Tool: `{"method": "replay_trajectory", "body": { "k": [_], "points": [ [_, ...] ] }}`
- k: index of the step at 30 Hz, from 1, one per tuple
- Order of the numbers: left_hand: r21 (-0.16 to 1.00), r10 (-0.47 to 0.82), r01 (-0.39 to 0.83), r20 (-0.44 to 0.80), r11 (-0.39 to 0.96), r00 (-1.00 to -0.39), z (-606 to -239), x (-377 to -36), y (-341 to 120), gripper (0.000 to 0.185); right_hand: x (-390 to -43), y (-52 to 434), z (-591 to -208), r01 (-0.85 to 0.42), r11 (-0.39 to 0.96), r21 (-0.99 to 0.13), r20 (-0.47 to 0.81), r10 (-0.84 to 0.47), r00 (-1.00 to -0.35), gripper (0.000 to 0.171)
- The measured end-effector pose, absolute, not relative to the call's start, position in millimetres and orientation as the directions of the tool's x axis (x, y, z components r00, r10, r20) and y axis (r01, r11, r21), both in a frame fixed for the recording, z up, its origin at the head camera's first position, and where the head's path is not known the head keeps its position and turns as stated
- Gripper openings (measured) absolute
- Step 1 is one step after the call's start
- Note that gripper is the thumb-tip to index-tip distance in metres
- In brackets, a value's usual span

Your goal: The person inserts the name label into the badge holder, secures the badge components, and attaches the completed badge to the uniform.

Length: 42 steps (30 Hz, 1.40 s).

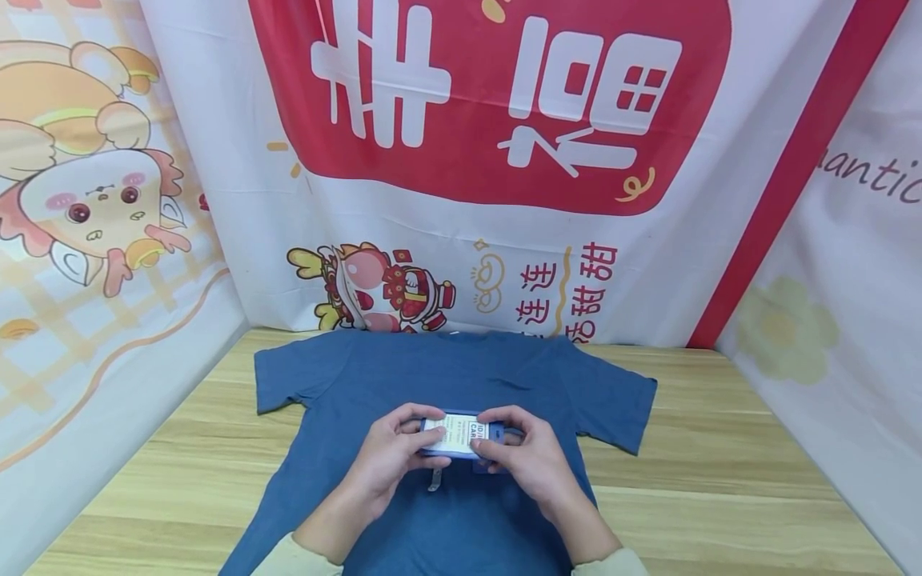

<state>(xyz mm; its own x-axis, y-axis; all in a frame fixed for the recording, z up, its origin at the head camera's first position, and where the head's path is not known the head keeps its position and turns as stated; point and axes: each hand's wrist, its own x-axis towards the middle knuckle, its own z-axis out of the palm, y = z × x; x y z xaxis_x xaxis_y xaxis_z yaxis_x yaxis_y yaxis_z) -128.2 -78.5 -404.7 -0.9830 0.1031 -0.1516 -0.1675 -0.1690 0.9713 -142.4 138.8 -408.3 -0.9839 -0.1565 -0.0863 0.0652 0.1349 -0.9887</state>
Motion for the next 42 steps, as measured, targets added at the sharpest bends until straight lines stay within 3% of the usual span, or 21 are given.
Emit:
{"method": "replay_trajectory", "body": {
  "k": [11, 18, 23, 25, 28, 31, 36, 39, 42],
  "points": [
    [0.971, 0.117, -0.175, -0.157, -0.162, -0.981, -405, -128, -78, 0.043, -144, 140, -407, 0.079, 0.140, -0.987, -0.099, -0.143, -0.985, 0.042],
    [0.972, 0.105, -0.165, -0.149, -0.169, -0.983, -406, -130, -79, 0.032, -145, 143, -407, 0.055, 0.140, -0.989, -0.077, -0.158, -0.984, 0.042],
    [0.970, 0.070, -0.156, -0.145, -0.186, -0.987, -408, -132, -80, 0.034, -152, 160, -407, 0.031, 0.226, -0.974, -0.050, -0.076, -0.996, 0.040],
    [0.970, 0.060, -0.163, -0.154, -0.180, -0.986, -408, -132, -79, 0.037, -155, 172, -407, 0.024, 0.367, -0.930, -0.039, -0.033, -0.999, 0.036],
    [0.969, 0.055, -0.180, -0.173, -0.167, -0.983, -408, -133, -79, 0.043, -159, 190, -409, 0.028, 0.637, -0.770, -0.032, 0.006, -0.999, 0.040],
    [0.968, 0.056, -0.192, -0.185, -0.161, -0.981, -408, -133, -79, 0.048, -163, 199, -414, 0.047, 0.810, -0.584, -0.057, 0.017, -0.998, 0.060],
    [0.965, 0.050, -0.204, -0.198, -0.162, -0.979, -409, -134, -80, 0.049, -163, 191, -422, 0.096, 0.901, -0.424, -0.111, 0.053, -0.992, 0.091],
    [0.964, 0.045, -0.212, -0.207, -0.161, -0.977, -409, -134, -81, 0.050, -162, 186, -422, 0.113, 0.917, -0.382, -0.126, 0.069, -0.990, 0.090],
    [0.963, 0.046, -0.216, -0.212, -0.162, -0.976, -409, -134, -80, 0.051, -159, 185, -422, 0.123, 0.912, -0.390, -0.146, 0.071, -0.987, 0.072]
  ]
}}
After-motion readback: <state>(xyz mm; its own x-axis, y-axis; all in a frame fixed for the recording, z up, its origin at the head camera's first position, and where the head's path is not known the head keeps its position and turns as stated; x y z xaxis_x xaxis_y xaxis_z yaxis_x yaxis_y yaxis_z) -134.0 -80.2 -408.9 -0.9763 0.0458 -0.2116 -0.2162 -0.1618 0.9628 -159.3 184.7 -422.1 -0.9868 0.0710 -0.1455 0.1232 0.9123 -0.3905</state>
